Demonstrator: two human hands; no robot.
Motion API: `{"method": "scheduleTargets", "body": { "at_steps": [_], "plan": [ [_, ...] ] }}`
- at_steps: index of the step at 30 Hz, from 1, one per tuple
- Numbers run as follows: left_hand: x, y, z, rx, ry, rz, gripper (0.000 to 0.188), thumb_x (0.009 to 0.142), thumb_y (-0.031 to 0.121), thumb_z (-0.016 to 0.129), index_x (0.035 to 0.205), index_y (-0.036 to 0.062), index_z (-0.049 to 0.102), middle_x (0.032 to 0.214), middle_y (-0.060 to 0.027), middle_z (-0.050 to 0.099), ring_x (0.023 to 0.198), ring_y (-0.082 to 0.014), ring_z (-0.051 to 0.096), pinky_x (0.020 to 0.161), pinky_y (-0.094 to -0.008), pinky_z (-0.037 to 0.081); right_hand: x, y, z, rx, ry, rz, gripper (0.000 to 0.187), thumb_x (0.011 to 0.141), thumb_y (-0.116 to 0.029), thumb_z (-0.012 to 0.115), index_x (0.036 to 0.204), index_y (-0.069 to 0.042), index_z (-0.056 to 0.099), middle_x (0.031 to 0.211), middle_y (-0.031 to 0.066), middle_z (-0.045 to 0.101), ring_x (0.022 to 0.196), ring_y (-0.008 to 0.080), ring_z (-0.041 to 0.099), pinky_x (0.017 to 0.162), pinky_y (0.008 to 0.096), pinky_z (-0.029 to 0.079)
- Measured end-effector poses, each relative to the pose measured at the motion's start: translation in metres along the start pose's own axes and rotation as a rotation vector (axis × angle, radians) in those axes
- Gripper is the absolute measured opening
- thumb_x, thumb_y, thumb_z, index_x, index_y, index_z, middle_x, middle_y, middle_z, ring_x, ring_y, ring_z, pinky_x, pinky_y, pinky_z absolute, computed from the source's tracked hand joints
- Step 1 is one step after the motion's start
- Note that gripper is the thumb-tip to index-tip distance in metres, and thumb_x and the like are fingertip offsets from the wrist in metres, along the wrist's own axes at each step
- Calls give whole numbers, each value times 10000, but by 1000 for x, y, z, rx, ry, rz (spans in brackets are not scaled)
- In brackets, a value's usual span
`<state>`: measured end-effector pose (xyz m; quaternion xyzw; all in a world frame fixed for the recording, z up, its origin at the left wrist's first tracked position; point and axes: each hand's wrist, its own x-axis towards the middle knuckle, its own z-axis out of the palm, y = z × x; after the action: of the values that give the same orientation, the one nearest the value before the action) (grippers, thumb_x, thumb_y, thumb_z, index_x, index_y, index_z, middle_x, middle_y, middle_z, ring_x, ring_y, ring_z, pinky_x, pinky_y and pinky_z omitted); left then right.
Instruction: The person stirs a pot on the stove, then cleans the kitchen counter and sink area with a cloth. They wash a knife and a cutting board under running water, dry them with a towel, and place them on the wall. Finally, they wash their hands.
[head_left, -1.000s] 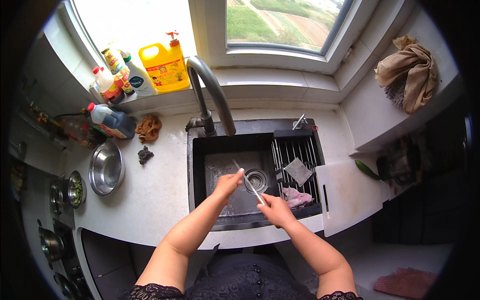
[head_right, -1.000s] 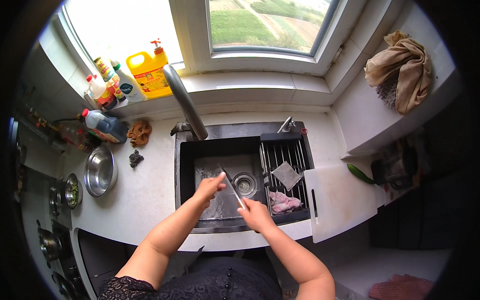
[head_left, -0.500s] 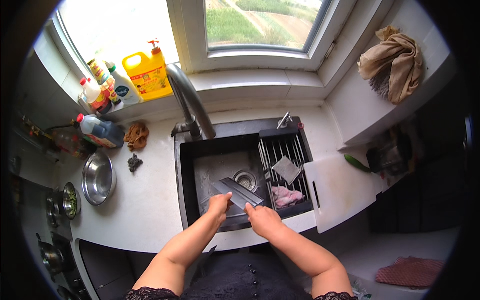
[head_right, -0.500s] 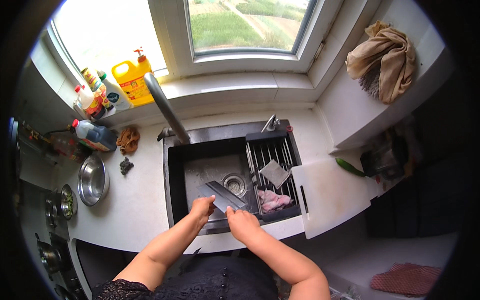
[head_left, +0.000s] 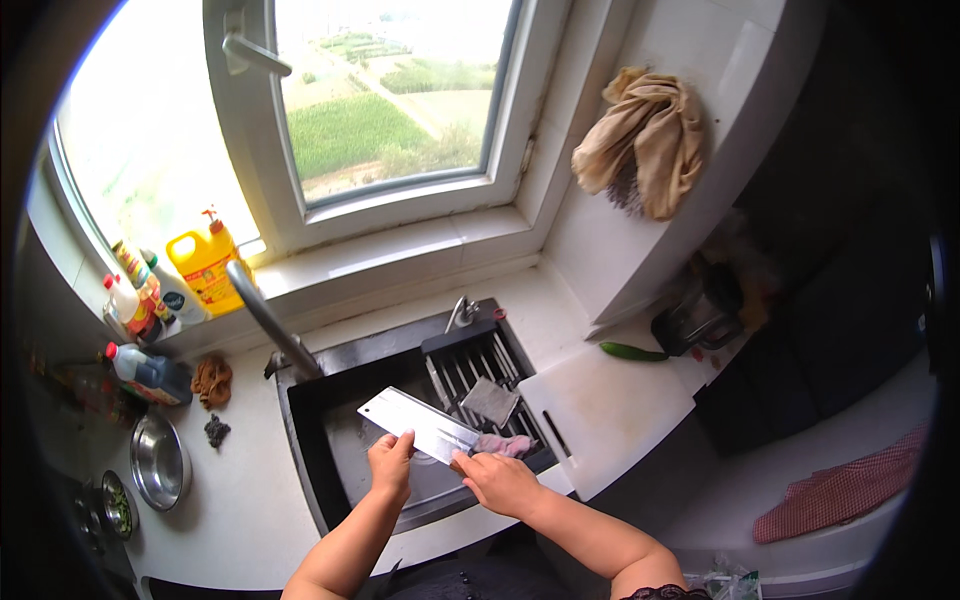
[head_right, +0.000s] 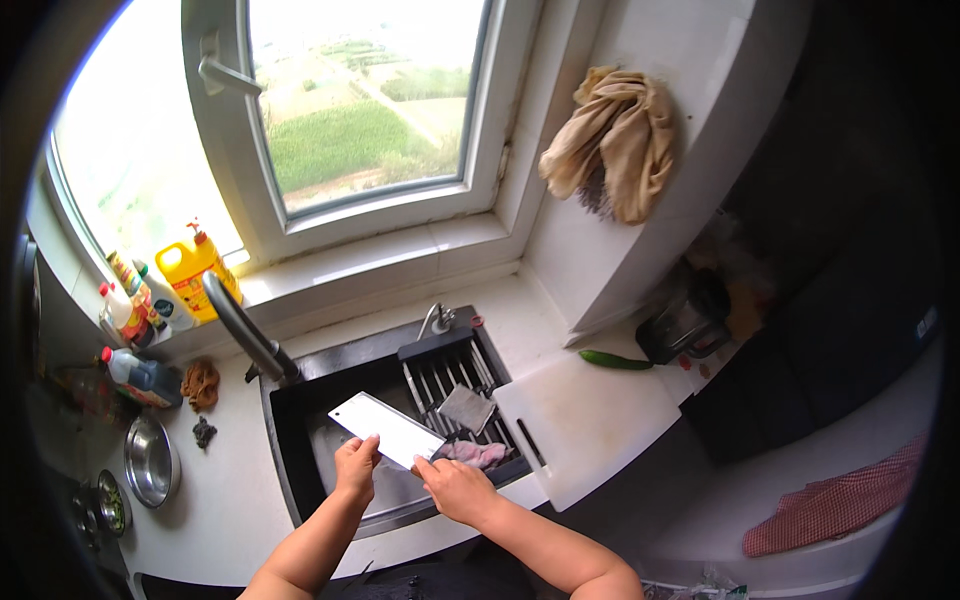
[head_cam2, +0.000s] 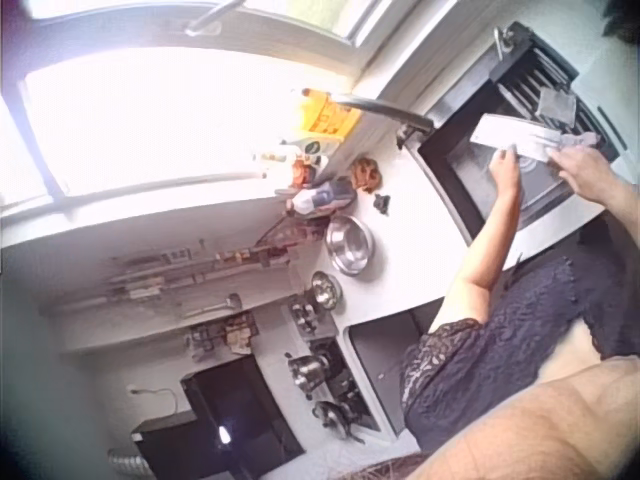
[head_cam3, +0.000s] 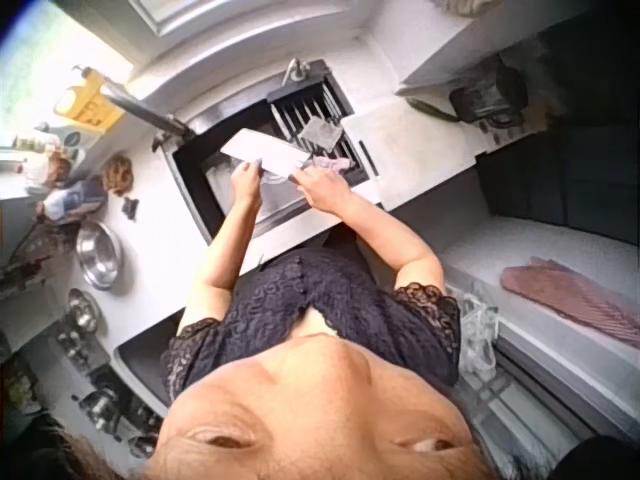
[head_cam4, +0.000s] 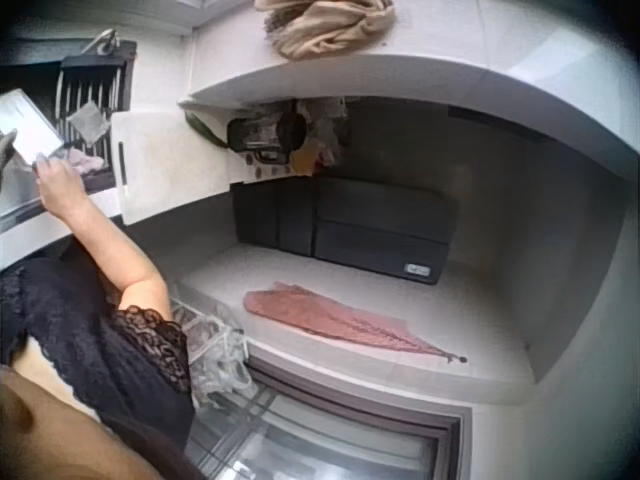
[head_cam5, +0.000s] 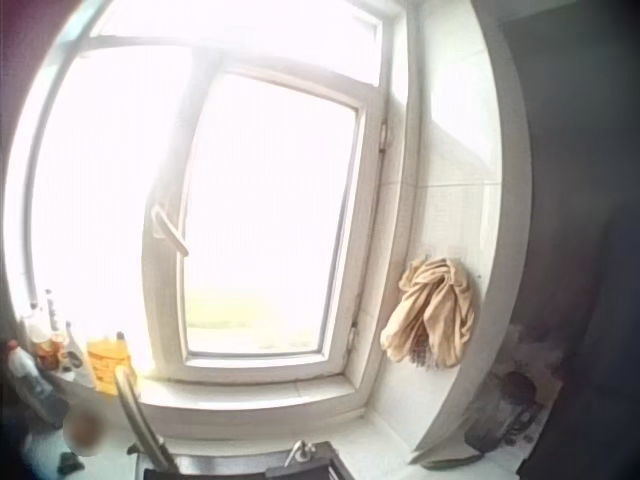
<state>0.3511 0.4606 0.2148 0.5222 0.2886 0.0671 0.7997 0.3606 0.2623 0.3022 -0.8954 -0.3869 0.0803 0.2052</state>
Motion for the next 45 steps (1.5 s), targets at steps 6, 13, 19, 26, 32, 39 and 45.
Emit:
{"method": "scheduleTargets", "body": {
  "at_steps": [6, 13, 19, 26, 32, 39, 45],
  "plan": [
    [-18, 67, 94, -73, -168, 604, 356, 993, 306, 460, 1037, -12, 614, 872, -96, 674, 840, -149, 613, 829, -287, 457, -16, 46, -90, 435, 348, 9, 486, 845, -179, 645, 1296, -60, 508, 986, 175, 654, 864, 351, 641, 737, 395, 523],
    [-12, 177, 269, 57, -222, 1050, 212, 976, 153, 485, 1062, -1, 602, 961, -97, 660, 927, -146, 601, 897, -270, 428, 0, 128, -217, 762, 785, 1, 365, 891, -181, 641, 1182, 25, 563, 784, 35, 619, 589, 87, 574, 541, 234, 471],
    [-4, 188, 359, -39, -246, 1083, 185, 949, 149, 562, 1065, 13, 609, 973, -65, 666, 917, -111, 581, 844, -245, 436, 104, 151, -330, 1296, 787, -203, 205, 961, -228, 528, 887, -37, 531, 721, 34, 543, 478, 83, 503, 429, 244, 427],
    [21, 194, 350, 144, -130, 1062, 267, 926, 216, 585, 1073, -4, 620, 983, -125, 669, 926, -184, 621, 832, -295, 466, 200, 171, -334, 1349, 1039, -161, 252, 984, -267, 456, 957, -17, 464, 763, 83, 533, 465, 132, 500, 412, 287, 437],
    [62, 248, 383, 543, -211, 781, 518, 869, 438, 598, 1129, -10, 616, 978, -128, 686, 911, -174, 641, 778, -283, 494, 215, 188, -274, 705, 1340, -132, 273, 955, -265, 513, 995, 4, 534, 792, 80, 594, 673, 159, 604, 623, 269, 473],
    [92, 241, 406, 241, -475, 571, 465, 883, 403, 614, 760, -42, 671, 636, -81, 638, 565, -170, 590, 551, -326, 479, 165, 170, -289, 316, 1023, -100, 385, 835, -146, 629, 1172, 12, 530, 942, 169, 637, 856, 301, 635, 764, 361, 493],
    [83, 233, 401, -100, -579, 466, 261, 924, 283, 616, 862, 29, 613, 724, -8, 601, 607, -74, 541, 539, -220, 435, 128, 171, -321, -104, 811, -263, 460, 714, -172, 706, 1130, -10, 597, 937, 142, 649, 849, 295, 616, 722, 368, 517]
  ]
}}
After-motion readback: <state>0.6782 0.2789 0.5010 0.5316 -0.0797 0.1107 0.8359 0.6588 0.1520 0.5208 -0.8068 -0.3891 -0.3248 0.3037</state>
